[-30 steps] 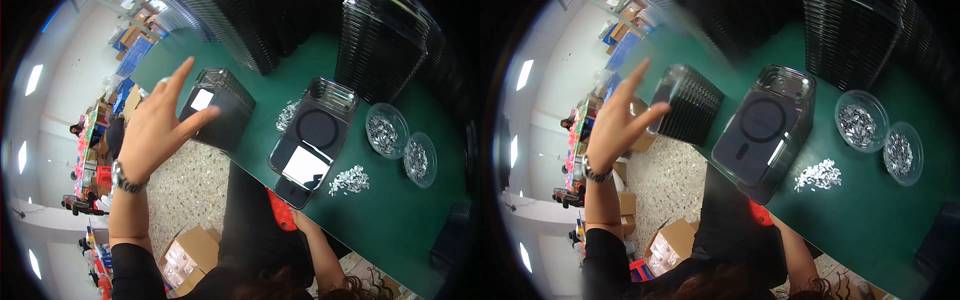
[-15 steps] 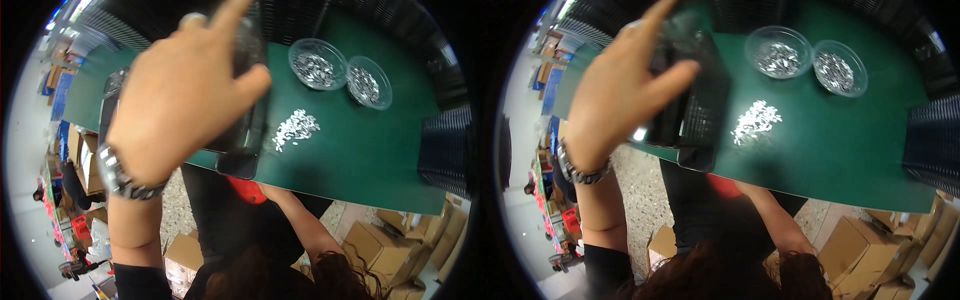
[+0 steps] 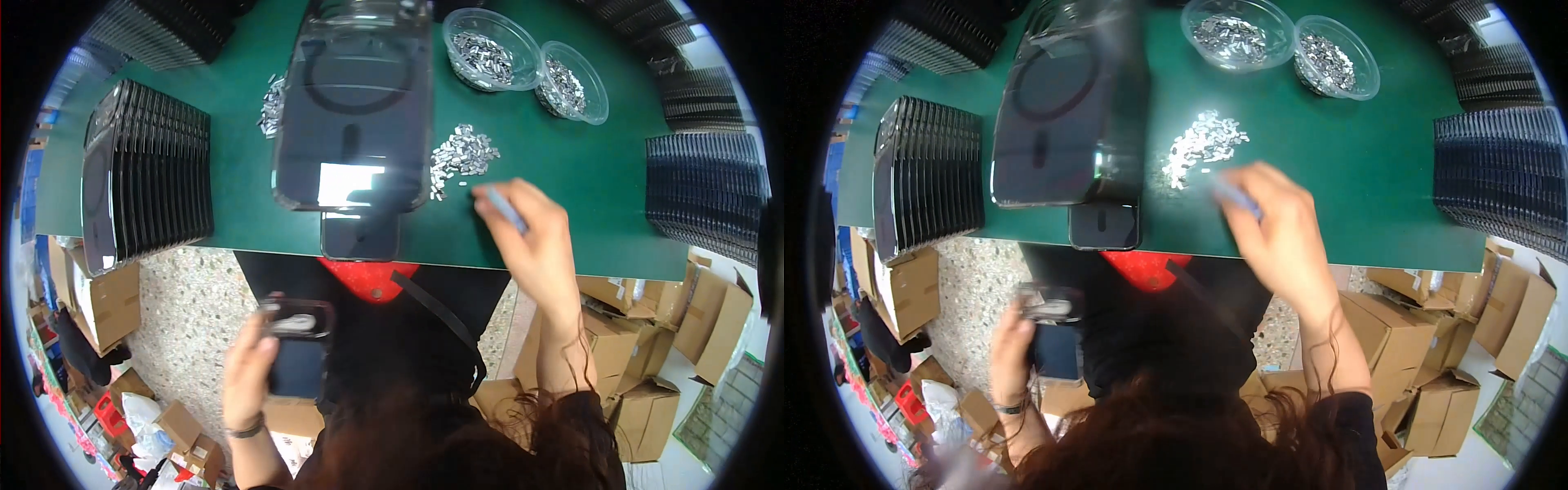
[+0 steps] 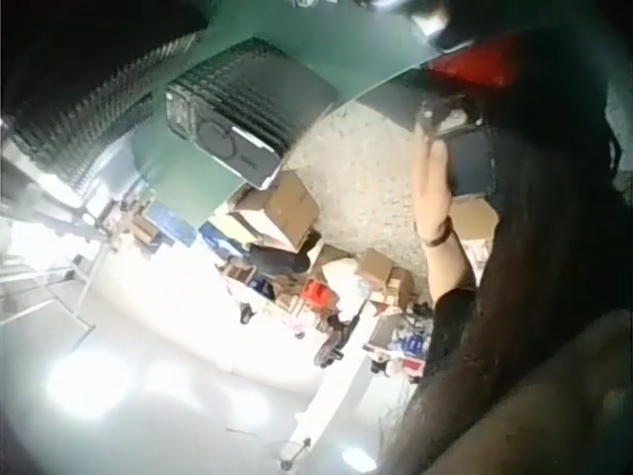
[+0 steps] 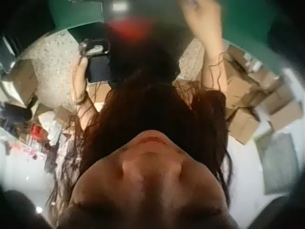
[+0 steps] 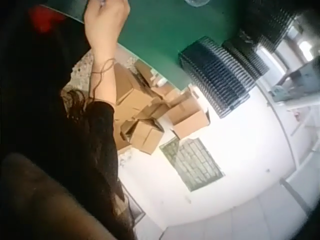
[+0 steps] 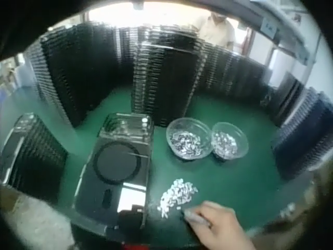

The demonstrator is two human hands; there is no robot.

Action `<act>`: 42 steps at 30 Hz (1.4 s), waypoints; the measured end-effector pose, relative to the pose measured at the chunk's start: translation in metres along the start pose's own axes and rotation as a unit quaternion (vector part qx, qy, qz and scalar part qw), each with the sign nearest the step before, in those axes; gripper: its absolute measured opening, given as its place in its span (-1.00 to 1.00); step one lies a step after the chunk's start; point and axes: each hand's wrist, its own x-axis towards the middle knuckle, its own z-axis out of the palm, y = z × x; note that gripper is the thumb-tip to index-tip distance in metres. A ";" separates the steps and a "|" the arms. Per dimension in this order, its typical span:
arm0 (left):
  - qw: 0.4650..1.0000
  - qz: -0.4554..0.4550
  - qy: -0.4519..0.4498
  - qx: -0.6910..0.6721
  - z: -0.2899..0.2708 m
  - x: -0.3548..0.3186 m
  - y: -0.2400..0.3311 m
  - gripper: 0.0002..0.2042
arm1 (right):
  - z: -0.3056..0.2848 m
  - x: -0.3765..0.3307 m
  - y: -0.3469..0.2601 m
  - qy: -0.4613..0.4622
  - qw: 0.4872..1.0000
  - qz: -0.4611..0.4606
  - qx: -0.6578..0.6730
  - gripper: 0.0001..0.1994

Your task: Assembling components and checking glossy phone cases in a manufacturing setting.

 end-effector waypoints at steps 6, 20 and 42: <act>0.951 0.162 0.006 0.264 0.037 0.023 -0.047 -0.68 | 0.009 0.021 -0.016 0.019 0.993 0.107 -0.054 -0.85; 0.948 0.164 -0.009 0.271 0.031 0.048 -0.033 -0.85 | 0.019 -0.027 -0.048 -0.086 0.996 0.017 -0.032 -0.91; 0.926 0.120 -0.125 0.335 0.045 0.055 -0.065 -0.81 | 0.143 -0.060 -0.017 -0.242 0.933 -0.263 -0.039 -0.86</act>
